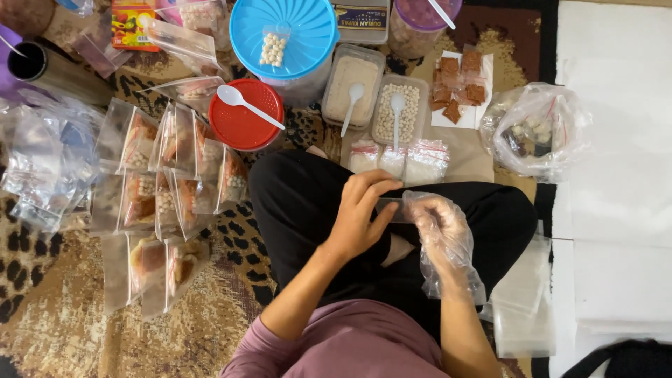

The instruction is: Manually portioning and packing small white food items into plastic bags

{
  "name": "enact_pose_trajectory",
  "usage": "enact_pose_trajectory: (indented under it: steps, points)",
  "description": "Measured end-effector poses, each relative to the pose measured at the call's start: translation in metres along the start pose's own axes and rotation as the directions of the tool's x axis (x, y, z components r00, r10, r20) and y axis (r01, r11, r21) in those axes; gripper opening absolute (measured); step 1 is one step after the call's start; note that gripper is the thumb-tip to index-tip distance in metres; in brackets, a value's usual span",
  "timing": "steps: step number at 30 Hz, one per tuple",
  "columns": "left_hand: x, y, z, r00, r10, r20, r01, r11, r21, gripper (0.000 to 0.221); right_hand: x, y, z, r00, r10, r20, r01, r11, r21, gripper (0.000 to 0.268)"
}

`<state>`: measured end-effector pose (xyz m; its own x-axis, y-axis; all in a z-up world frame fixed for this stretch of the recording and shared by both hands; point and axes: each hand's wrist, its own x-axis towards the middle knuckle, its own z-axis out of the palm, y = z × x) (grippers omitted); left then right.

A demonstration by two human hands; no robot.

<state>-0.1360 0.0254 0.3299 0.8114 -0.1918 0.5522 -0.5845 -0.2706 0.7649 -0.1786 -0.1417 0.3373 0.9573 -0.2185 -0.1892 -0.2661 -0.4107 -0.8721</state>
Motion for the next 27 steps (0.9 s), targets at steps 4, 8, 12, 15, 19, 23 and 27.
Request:
enact_pose_trajectory:
  steps: [4,8,12,15,19,23,27]
  points:
    - [-0.004,-0.012,0.009,0.995,0.006,0.100,0.001,0.998,-0.068,0.007,0.000,0.004,-0.003,0.999,0.001,0.035,-0.002,1.000,0.006,0.009]
    - [-0.006,-0.011,0.014,0.993,0.002,0.122,0.008,0.997,-0.081,0.007,-0.001,0.008,0.000,0.990,0.132,0.044,-0.132,0.991,-0.007,0.016]
    - [-0.009,-0.012,0.017,0.996,-0.001,0.092,0.007,0.998,-0.068,0.011,-0.004,0.017,0.001,0.990,0.130,0.058,-0.132,0.991,0.029,0.015]
    - [-0.016,-0.017,0.020,0.999,-0.002,0.047,0.005,0.998,-0.060,0.010,-0.003,0.013,0.003,0.986,0.136,0.096,-0.132,0.990,-0.048,0.012]
    - [-0.019,-0.020,0.019,1.000,-0.016,-0.007,0.015,0.999,-0.048,0.011,-0.001,-0.008,0.007,0.978,0.144,0.148,-0.150,0.988,0.028,0.014]
    - [-0.018,-0.015,0.018,0.992,0.110,-0.062,-0.107,0.993,0.053,0.015,-0.002,-0.036,0.008,0.939,0.316,0.134,-0.315,0.949,-0.036,0.016]
    - [0.003,0.008,0.007,0.896,0.438,-0.077,-0.405,0.875,0.264,0.031,0.016,-0.010,0.026,0.861,0.492,0.130,-0.484,0.870,-0.093,0.012]
